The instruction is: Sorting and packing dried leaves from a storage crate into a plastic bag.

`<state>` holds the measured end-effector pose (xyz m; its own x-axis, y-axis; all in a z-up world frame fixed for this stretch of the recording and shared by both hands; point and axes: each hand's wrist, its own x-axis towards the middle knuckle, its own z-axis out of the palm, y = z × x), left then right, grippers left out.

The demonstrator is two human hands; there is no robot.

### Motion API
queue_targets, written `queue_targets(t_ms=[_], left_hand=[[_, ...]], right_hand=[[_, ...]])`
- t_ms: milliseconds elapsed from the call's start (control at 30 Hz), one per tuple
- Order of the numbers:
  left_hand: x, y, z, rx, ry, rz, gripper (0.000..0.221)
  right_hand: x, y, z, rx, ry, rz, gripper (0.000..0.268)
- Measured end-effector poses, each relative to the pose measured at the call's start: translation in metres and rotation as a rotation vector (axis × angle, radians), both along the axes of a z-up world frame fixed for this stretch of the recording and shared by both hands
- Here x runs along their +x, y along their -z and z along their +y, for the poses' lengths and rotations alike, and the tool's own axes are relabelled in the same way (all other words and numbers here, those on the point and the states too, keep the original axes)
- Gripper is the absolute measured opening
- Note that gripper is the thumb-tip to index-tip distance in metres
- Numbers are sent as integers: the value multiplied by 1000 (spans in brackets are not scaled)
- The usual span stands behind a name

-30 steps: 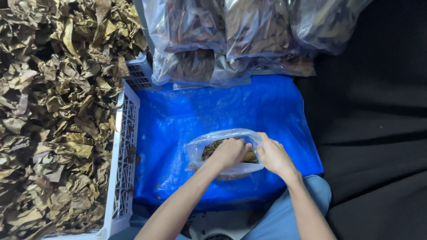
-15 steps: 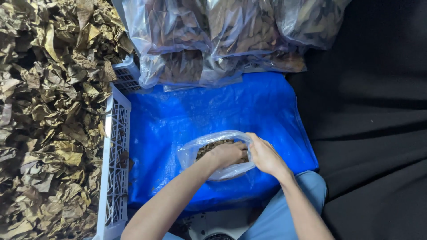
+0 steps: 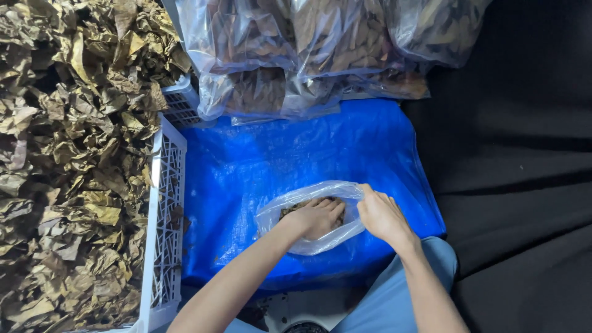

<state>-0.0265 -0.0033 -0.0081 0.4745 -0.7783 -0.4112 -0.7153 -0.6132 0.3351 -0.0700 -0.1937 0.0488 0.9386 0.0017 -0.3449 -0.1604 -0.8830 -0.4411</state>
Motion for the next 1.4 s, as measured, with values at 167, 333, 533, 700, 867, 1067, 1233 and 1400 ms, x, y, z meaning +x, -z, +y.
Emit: queue_targets(t_ms=[167,333,533,700,867,1067,1233,1400], left_hand=[[-12,-59,28,-207,-86,114,67],[-45,-100,78,-566,-324,96,40],[-62,-54,116,-552,-900,-322,69],[-55,2,120,-821,-1185,143,85],[-51,-1,123,-716,-1126,266,82],[-42,-4,116,-701,-1183,261,50],[-37,3,122,-628,-1113,201,42],[-44,-18,127,-608,-1043,189,41]], right_hand=[[-8,-8,4,-111,-31,21,46],[-25,-59,27,-143,-62,-113,56],[-14,-58,63,-54,-623,-424,25],[54,42,79,-315,-769,286,73],[52,44,97,-416,-833,377,64],[53,73,84,-253,-650,317,52],[52,34,76,-253,-796,278,44],[28,12,88,-164,-1305,-450,20]])
